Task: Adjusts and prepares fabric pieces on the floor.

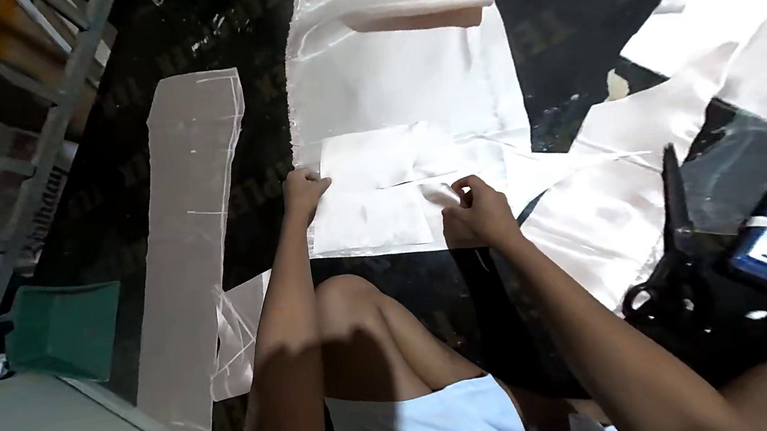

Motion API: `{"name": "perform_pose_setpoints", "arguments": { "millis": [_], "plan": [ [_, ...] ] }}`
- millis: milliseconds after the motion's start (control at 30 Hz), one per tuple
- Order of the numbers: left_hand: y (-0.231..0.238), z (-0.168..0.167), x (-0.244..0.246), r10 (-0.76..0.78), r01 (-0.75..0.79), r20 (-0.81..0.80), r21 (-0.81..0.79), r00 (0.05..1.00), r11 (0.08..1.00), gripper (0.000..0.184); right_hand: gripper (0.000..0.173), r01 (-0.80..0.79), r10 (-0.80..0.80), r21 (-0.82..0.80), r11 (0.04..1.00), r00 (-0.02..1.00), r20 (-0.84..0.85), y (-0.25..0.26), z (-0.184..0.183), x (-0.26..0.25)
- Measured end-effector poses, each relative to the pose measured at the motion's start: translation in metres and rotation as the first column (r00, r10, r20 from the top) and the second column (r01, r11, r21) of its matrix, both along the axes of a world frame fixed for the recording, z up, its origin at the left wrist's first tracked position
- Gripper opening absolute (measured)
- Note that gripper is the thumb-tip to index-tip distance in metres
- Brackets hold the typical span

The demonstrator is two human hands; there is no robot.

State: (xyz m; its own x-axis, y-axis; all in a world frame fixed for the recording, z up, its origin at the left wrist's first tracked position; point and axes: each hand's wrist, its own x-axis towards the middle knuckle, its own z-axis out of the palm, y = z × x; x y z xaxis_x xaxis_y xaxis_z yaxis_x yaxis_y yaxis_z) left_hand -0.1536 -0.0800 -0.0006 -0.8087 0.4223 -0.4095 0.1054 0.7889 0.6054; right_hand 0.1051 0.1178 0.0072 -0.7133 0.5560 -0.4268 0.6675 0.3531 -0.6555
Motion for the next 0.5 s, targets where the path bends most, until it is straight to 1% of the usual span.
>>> {"name": "perform_pose_setpoints", "arguments": {
  "millis": [133,233,367,500],
  "plan": [
    [-0.002,0.002,0.004,-0.033,0.033,-0.002,-0.050,0.999,0.998,0.031,0.041,0.053,-0.053,-0.002,0.999,0.998,0.016,0.000,-0.001,0.001],
    [-0.005,0.003,0.017,-0.033,0.033,0.001,-0.048,0.999,0.998,0.031,0.038,0.084,-0.084,0.003,0.996,0.996,0.022,0.003,0.000,0.009],
    [-0.010,0.001,0.028,-0.005,0.005,-0.025,-0.015,1.000,1.000,0.030,0.033,0.081,-0.081,0.003,0.997,0.996,0.031,0.004,-0.001,0.011],
    [-0.008,0.003,0.028,0.016,-0.016,-0.020,-0.018,1.000,1.000,0.030,0.031,0.061,-0.063,0.029,0.998,0.995,0.076,0.002,0.000,0.008]
  ]
}}
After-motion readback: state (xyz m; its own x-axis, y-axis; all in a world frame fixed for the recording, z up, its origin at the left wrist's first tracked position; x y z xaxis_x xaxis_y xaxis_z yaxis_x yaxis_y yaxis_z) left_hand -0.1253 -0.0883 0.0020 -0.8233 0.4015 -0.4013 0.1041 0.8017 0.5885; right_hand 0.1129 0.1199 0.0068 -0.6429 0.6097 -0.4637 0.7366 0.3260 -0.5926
